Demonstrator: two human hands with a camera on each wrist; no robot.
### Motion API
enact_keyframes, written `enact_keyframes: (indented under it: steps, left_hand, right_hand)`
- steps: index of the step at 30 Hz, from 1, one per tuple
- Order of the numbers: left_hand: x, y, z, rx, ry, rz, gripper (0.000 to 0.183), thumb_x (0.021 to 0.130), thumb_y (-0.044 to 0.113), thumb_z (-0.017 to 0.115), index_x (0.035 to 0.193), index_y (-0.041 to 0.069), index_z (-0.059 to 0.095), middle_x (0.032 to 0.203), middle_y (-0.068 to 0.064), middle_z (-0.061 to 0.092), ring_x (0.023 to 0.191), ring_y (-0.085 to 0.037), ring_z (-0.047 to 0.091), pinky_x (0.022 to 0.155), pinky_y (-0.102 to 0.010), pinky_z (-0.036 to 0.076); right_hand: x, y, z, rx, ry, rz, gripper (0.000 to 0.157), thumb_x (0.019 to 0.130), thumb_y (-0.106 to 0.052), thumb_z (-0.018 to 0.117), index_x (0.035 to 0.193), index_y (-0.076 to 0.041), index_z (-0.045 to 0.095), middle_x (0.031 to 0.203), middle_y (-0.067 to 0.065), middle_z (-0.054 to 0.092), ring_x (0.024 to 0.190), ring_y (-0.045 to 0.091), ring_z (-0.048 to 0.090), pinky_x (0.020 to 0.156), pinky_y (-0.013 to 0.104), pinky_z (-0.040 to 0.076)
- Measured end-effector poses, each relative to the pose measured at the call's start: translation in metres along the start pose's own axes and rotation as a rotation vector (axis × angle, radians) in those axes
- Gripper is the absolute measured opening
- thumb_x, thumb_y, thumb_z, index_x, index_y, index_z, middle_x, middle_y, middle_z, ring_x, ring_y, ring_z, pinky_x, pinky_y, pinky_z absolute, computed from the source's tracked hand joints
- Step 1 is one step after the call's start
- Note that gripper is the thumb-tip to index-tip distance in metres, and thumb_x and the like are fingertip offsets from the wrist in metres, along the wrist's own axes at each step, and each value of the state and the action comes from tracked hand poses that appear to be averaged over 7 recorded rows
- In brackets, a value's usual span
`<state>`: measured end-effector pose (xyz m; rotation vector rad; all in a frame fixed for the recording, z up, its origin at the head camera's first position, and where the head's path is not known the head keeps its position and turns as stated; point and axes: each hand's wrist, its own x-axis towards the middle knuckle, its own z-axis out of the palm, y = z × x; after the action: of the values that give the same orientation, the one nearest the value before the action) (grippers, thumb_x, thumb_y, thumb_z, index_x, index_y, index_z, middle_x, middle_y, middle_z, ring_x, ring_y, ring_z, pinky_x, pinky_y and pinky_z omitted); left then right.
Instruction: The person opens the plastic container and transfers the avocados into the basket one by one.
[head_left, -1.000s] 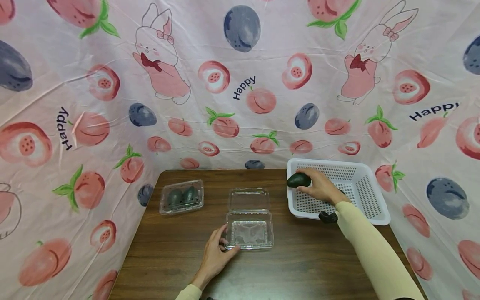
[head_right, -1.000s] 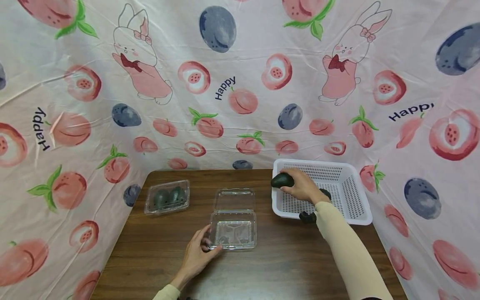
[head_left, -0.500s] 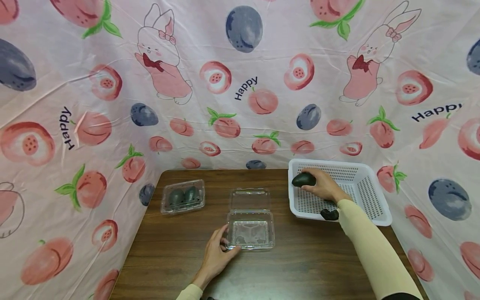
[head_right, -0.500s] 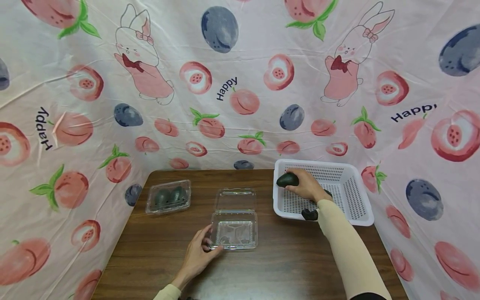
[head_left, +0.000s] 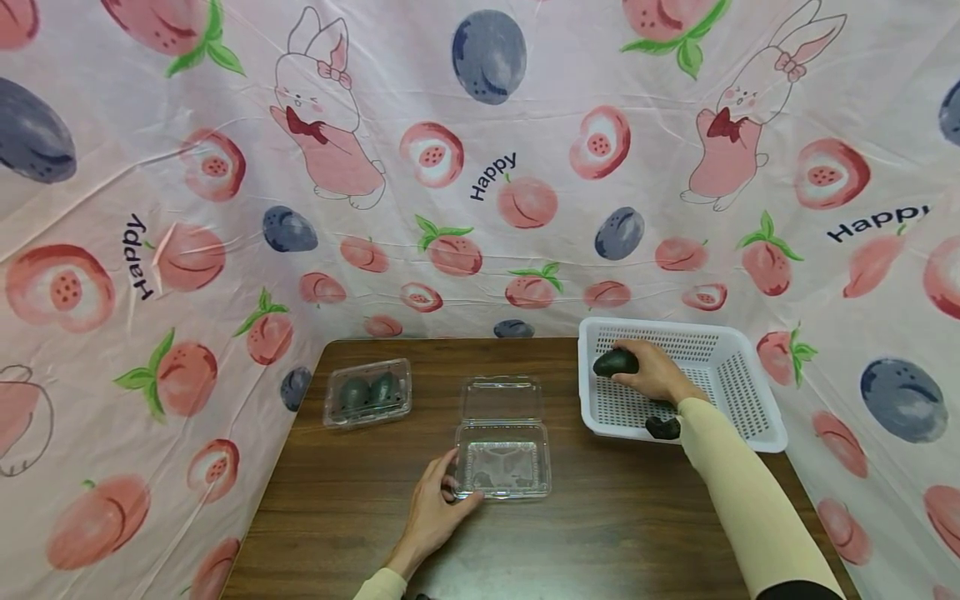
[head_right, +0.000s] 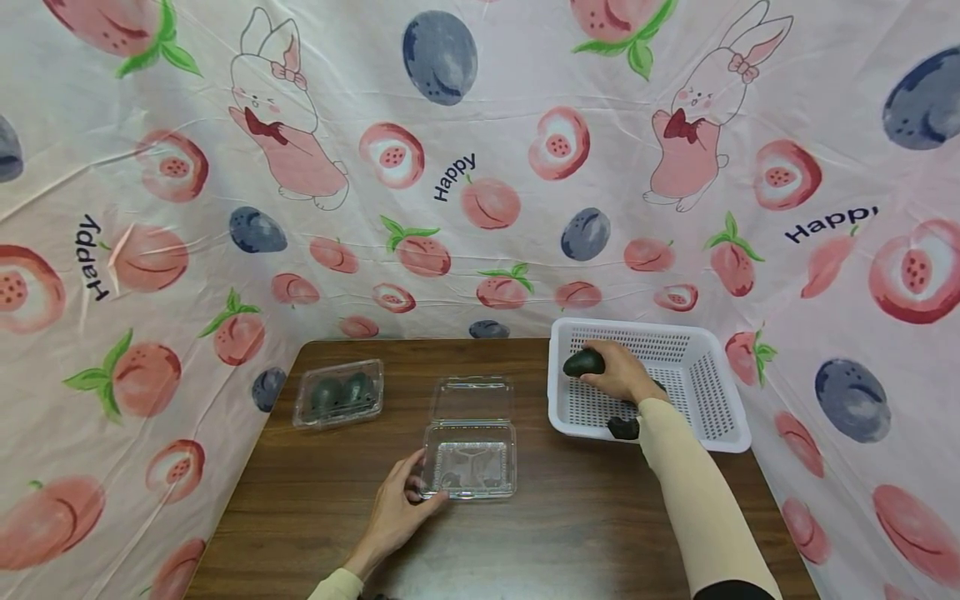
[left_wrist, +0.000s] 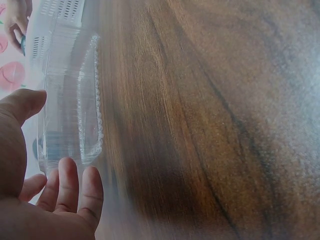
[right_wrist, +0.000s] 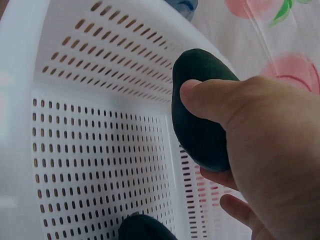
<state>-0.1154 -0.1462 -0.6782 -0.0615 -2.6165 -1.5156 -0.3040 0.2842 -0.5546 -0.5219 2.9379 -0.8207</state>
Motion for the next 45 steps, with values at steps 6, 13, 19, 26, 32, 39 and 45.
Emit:
enact_keyframes:
  steps: [6,13,19,26,32,39,45]
  left_hand:
    - [0.0,0.0,0.0,-0.003,-0.004,-0.003,0.087,0.084,0.025,0.101,0.157,0.001,0.061,0.142,-0.016,0.07,0.099,-0.018,0.069,0.079,-0.019,0.058]
    - [-0.001,-0.001,-0.001,0.005,-0.006,0.003,0.087,0.085,0.026,0.101,0.158,0.001,0.06,0.143,-0.016,0.069,0.099,-0.015,0.068,0.08,-0.019,0.057]
    - [-0.001,0.0,-0.001,0.019,-0.005,0.001,0.087,0.085,0.026,0.1,0.157,0.001,0.06,0.143,-0.016,0.07,0.098,-0.011,0.067,0.079,-0.019,0.057]
    - [0.0,0.001,-0.001,0.016,-0.002,0.004,0.085,0.086,0.023,0.1,0.158,0.0,0.06,0.143,-0.017,0.069,0.097,-0.011,0.067,0.079,-0.019,0.057]
    - [-0.001,-0.001,0.0,0.019,-0.003,-0.002,0.087,0.085,0.027,0.101,0.157,0.001,0.06,0.143,-0.016,0.07,0.097,-0.011,0.067,0.079,-0.018,0.057]
    - [-0.001,-0.002,0.0,0.01,-0.005,-0.007,0.087,0.085,0.026,0.101,0.158,0.002,0.06,0.145,-0.017,0.069,0.099,-0.011,0.067,0.08,-0.018,0.057]
    - [-0.001,-0.002,0.0,0.009,-0.001,-0.006,0.087,0.085,0.024,0.101,0.158,0.002,0.06,0.144,-0.017,0.069,0.1,-0.011,0.067,0.08,-0.019,0.057]
  right_hand:
    - [-0.002,0.008,0.001,-0.029,-0.013,0.011,0.063,0.099,-0.018,0.086,0.153,0.005,0.062,0.153,0.033,0.065,0.14,0.053,0.062,0.122,0.073,0.048]
    - [-0.006,0.011,0.004,-0.05,-0.04,0.008,0.063,0.098,-0.018,0.087,0.15,0.006,0.064,0.149,0.034,0.067,0.137,0.053,0.064,0.119,0.071,0.05]
    - [-0.006,0.018,0.011,-0.091,-0.095,0.037,0.061,0.098,-0.02,0.088,0.15,0.003,0.064,0.147,0.032,0.069,0.134,0.051,0.066,0.115,0.072,0.052]
    - [-0.005,0.026,0.018,-0.104,-0.092,-0.01,0.059,0.094,-0.023,0.089,0.143,0.002,0.068,0.136,0.03,0.074,0.123,0.048,0.069,0.106,0.073,0.054]
    - [0.003,0.047,0.034,-0.091,-0.135,0.023,0.066,0.093,-0.027,0.09,0.148,0.0,0.066,0.145,0.03,0.071,0.135,0.051,0.066,0.116,0.073,0.051]
    - [0.027,0.101,0.065,-0.164,-0.147,0.031,0.069,0.092,-0.038,0.092,0.15,-0.009,0.068,0.149,0.024,0.072,0.137,0.049,0.067,0.114,0.074,0.05]
    - [0.005,0.037,0.032,-0.156,-0.206,0.096,0.066,0.094,-0.03,0.09,0.149,-0.003,0.067,0.151,0.03,0.069,0.14,0.054,0.064,0.117,0.08,0.045]
